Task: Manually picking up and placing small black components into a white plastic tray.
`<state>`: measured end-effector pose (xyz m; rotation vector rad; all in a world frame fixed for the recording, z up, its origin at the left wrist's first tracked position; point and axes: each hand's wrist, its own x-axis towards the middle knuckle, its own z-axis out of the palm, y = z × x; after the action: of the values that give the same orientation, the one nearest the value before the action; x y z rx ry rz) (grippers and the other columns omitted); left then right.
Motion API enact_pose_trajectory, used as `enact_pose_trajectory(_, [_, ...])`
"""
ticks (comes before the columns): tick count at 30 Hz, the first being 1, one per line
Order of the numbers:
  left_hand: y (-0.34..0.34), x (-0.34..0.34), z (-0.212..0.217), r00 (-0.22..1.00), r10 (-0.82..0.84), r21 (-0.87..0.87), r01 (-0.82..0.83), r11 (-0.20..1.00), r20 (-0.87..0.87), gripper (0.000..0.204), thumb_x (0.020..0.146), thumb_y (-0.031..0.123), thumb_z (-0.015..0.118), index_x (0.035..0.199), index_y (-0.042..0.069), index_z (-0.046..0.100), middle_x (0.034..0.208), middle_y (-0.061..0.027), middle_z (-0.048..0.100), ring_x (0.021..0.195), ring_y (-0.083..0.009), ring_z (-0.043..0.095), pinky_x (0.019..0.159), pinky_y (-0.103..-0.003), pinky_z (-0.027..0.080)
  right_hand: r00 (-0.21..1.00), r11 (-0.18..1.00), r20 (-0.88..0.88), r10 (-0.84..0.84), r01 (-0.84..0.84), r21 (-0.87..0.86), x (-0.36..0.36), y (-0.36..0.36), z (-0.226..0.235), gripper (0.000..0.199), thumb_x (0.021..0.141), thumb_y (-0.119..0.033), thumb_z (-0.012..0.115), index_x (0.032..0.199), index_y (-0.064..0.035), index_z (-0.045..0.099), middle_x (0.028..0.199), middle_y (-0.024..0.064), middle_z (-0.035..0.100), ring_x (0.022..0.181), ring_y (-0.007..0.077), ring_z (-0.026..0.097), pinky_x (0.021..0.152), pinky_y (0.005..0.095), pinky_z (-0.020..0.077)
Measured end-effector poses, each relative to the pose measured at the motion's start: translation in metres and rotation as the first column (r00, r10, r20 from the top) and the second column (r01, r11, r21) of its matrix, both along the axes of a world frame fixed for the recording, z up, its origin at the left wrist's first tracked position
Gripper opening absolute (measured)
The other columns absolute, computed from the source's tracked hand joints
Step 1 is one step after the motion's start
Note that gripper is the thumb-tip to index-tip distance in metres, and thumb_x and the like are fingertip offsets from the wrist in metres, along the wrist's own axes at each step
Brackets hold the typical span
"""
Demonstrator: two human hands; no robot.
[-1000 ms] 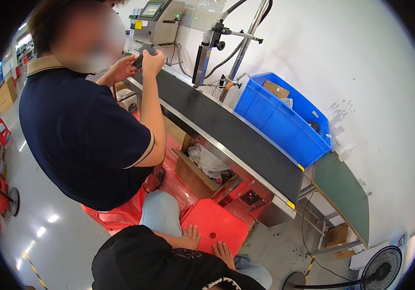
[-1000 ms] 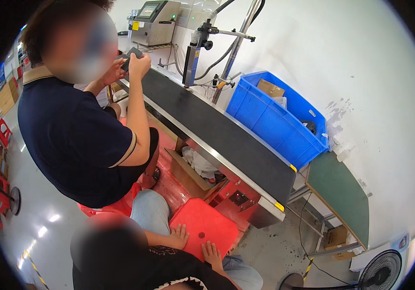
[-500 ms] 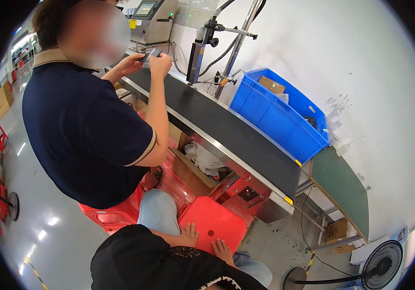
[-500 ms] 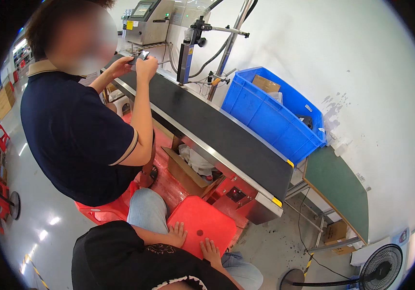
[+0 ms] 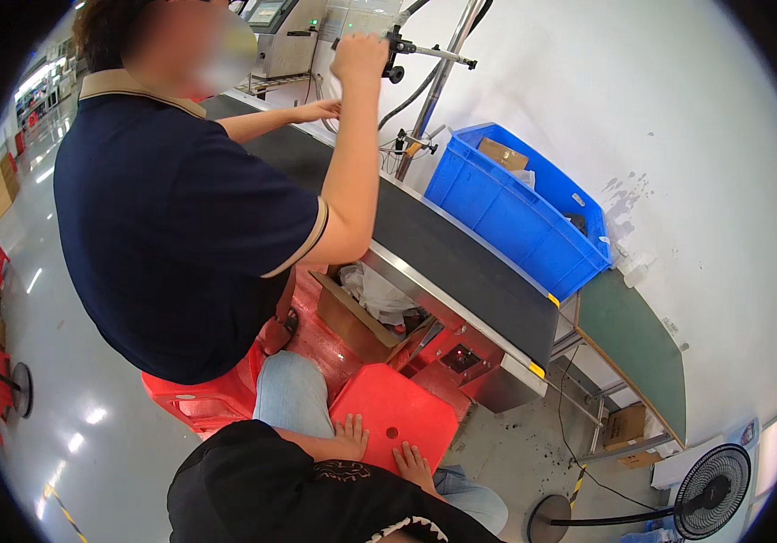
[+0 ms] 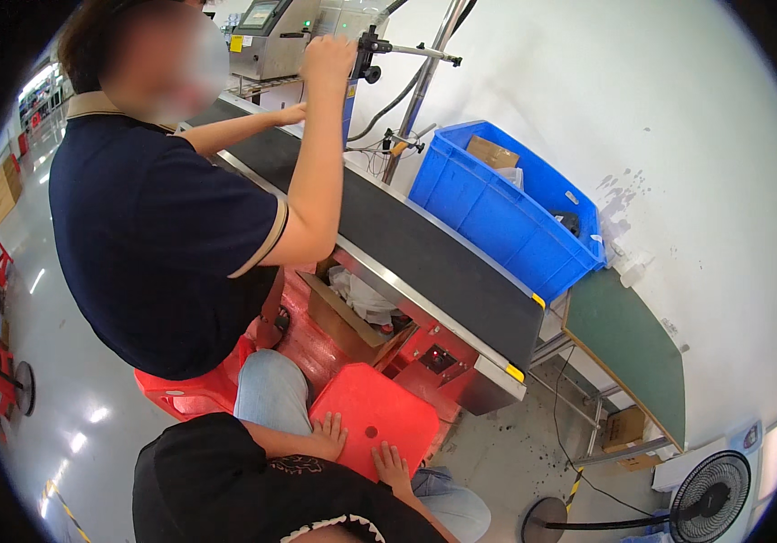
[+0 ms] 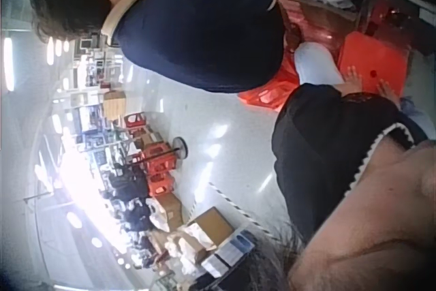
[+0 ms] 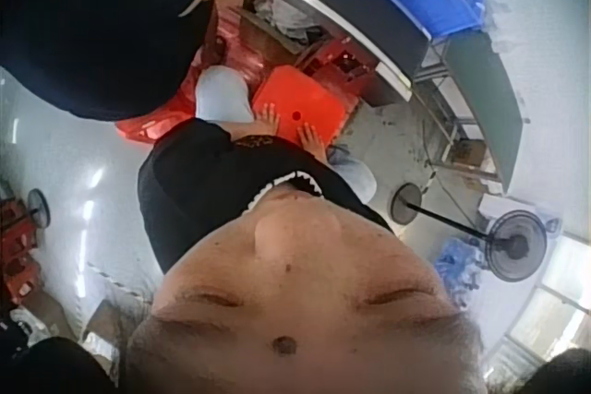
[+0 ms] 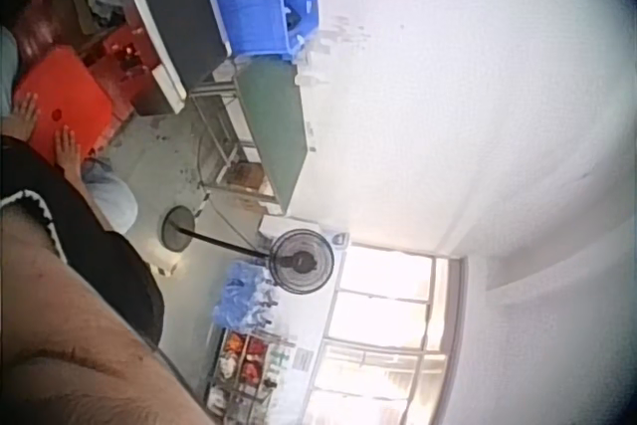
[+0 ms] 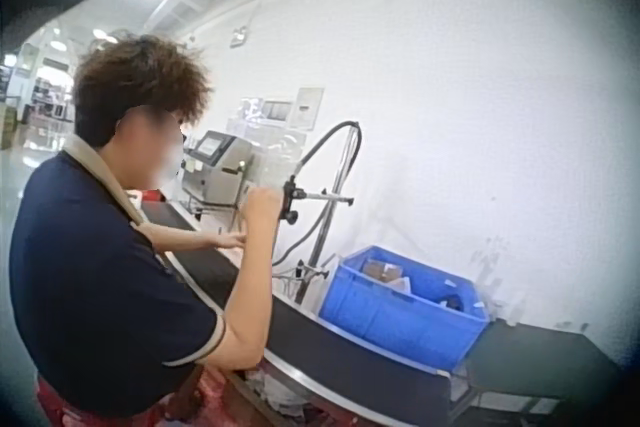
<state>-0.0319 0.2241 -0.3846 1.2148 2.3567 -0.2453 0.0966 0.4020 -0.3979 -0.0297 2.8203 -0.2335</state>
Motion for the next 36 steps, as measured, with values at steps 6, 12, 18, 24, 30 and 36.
enact_pose_trajectory(6, [0.000, 0.001, -0.007, 1.000, -0.017, -0.016, 0.017, 1.000, -0.026, 0.053, 0.089, 0.025, 0.031, 0.136, 0.002, 0.023, 0.138, -0.0339, 0.008, 0.127, -0.0522, 0.012, 0.094, -0.067, 0.019, 0.995, 1.000, -0.096, 0.010, -0.012, -0.015, 0.003, -0.001, -0.003, 0.060, 0.081, -0.030, 0.044, 0.137, -0.0179, 0.024, 0.143, 0.0125, 0.018, 0.130, 0.0340, 0.024, 0.096, 0.0542, 0.0301])
enact_pose_trajectory(12, [0.001, 0.001, -0.015, 0.999, -0.019, 0.008, 0.019, 1.000, -0.028, 0.054, 0.089, 0.026, 0.031, 0.136, 0.000, 0.022, 0.138, -0.0355, 0.006, 0.126, -0.0540, 0.009, 0.092, -0.068, 0.018, 0.996, 1.000, -0.087, 0.000, -0.003, -0.031, 0.002, -0.001, -0.001, 0.059, 0.083, -0.028, 0.042, 0.137, -0.0180, 0.023, 0.144, 0.0123, 0.017, 0.130, 0.0342, 0.023, 0.097, 0.0541, 0.0288])
enact_pose_trajectory(18, [0.002, -0.002, -0.016, 1.000, -0.019, 0.009, 0.019, 1.000, 0.014, 0.056, 0.088, 0.026, 0.033, 0.136, -0.001, 0.020, 0.138, -0.0361, 0.004, 0.126, -0.0548, 0.009, 0.091, -0.069, 0.019, 0.999, 1.000, -0.049, -0.006, 0.005, -0.021, 0.001, -0.002, 0.002, 0.060, 0.082, -0.029, 0.043, 0.137, -0.0180, 0.023, 0.144, 0.0122, 0.016, 0.131, 0.0342, 0.021, 0.098, 0.0538, 0.0272])
enact_pose_trajectory(24, [-0.003, -0.003, -0.004, 0.999, -0.047, 0.009, 0.047, 0.999, 0.023, 0.059, 0.088, 0.028, 0.035, 0.136, -0.002, 0.019, 0.136, -0.0380, 0.003, 0.125, -0.0564, 0.008, 0.091, -0.069, 0.019, 0.996, 0.998, -0.088, -0.023, 0.018, -0.057, 0.002, -0.005, 0.004, 0.059, 0.082, -0.029, 0.043, 0.137, -0.0188, 0.025, 0.143, 0.0125, 0.017, 0.130, 0.0341, 0.023, 0.097, 0.0540, 0.0291])
enact_pose_trajectory(30, [-0.006, 0.000, -0.027, 0.996, -0.087, 0.039, 0.088, 0.995, -0.010, 0.062, 0.087, 0.030, 0.038, 0.136, -0.003, 0.019, 0.135, -0.0398, 0.003, 0.123, -0.0583, 0.007, 0.090, -0.070, 0.018, 0.990, 0.989, -0.138, 0.035, -0.014, 0.148, 0.006, -0.005, -0.014, 0.055, 0.082, -0.029, 0.043, 0.134, -0.0184, 0.031, 0.142, 0.0111, 0.022, 0.126, 0.0313, 0.030, 0.093, 0.0510, 0.0359])
enact_pose_trajectory(36, [-0.008, -0.009, 0.001, 0.991, -0.092, 0.055, 0.087, 0.995, 0.097, 0.088, 0.074, 0.046, 0.057, 0.135, -0.004, 0.018, 0.134, -0.0408, 0.000, 0.123, -0.0595, 0.002, 0.091, -0.070, 0.017, 0.981, 0.994, -0.192, -0.004, 0.024, 0.104, 0.003, -0.009, -0.002, 0.055, 0.081, -0.029, 0.046, 0.134, -0.0171, 0.032, 0.142, 0.0105, 0.022, 0.127, 0.0300, 0.030, 0.093, 0.0496, 0.0360])
